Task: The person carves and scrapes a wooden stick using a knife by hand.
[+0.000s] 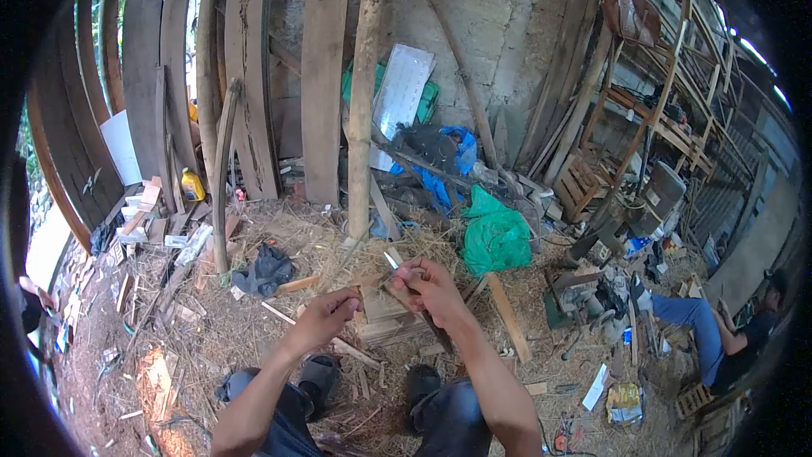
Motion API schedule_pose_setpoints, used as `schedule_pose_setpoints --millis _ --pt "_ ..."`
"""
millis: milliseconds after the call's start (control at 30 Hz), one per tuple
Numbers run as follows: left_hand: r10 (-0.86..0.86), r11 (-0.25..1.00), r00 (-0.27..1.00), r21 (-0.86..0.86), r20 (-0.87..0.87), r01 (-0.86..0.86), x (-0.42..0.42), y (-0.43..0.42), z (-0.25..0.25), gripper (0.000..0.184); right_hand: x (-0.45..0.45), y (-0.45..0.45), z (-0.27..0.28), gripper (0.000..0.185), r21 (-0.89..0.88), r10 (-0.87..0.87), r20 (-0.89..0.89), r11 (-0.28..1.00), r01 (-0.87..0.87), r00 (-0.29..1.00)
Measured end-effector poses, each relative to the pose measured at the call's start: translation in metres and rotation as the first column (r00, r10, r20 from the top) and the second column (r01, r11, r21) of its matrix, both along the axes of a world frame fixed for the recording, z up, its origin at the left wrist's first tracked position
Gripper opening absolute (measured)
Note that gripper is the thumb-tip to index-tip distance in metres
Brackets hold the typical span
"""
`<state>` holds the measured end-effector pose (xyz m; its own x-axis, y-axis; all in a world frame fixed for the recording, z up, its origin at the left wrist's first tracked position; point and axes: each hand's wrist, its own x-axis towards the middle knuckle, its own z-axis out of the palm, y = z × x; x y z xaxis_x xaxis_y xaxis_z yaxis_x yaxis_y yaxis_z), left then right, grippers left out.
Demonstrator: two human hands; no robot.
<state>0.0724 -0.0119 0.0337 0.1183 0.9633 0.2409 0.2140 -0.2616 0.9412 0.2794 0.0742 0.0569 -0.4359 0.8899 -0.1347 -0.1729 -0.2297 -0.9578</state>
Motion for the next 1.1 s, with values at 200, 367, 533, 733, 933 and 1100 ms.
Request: schedule_pose_setpoints --millis 200,367,533,733,933,1100 --pt "-0.005 0.998 1.000 -0.065 -0.030 0.003 -0.025 -0.007 0.002 0.015 0.054 0.037 -0.003 0.009 0.021 -0.215 -0.214 0.974 0.224 0.953" --pt "0.105 0.991 0.988 -0.065 -0.114 -0.112 -0.026 -0.002 0.003 0.015 0.035 0.014 0.005 0.018 0.074 -0.217 -0.355 0.963 0.259 0.909" --pt "0.129 0.989 0.989 -0.057 -0.078 -0.134 -0.014 -0.003 0.012 0.014 0.002 0.007 -0.011 0.024 0.234 -0.209 -0.091 0.946 0.225 0.974" --pt "0.030 0.997 0.994 -0.073 -0.110 -0.038 -0.011 -0.006 0.013 0.013 0.004 0.001 -0.002 0.020 0.239 -0.166 -0.177 0.949 0.206 0.970" --pt "-0.039 0.999 0.999 -0.031 0.014 0.040 0.005 -0.005 0.010 0.014 -0.018 -0.019 -0.006 0.019 0.342 0.087 0.091 0.933 -0.114 0.992" --pt "0.236 0.958 0.942 0.218 -0.238 -0.185 0.015 -0.008 0.015 0.010 -0.015 -0.015 -0.004 0.019 0.196 0.090 0.077 0.975 -0.103 0.993"
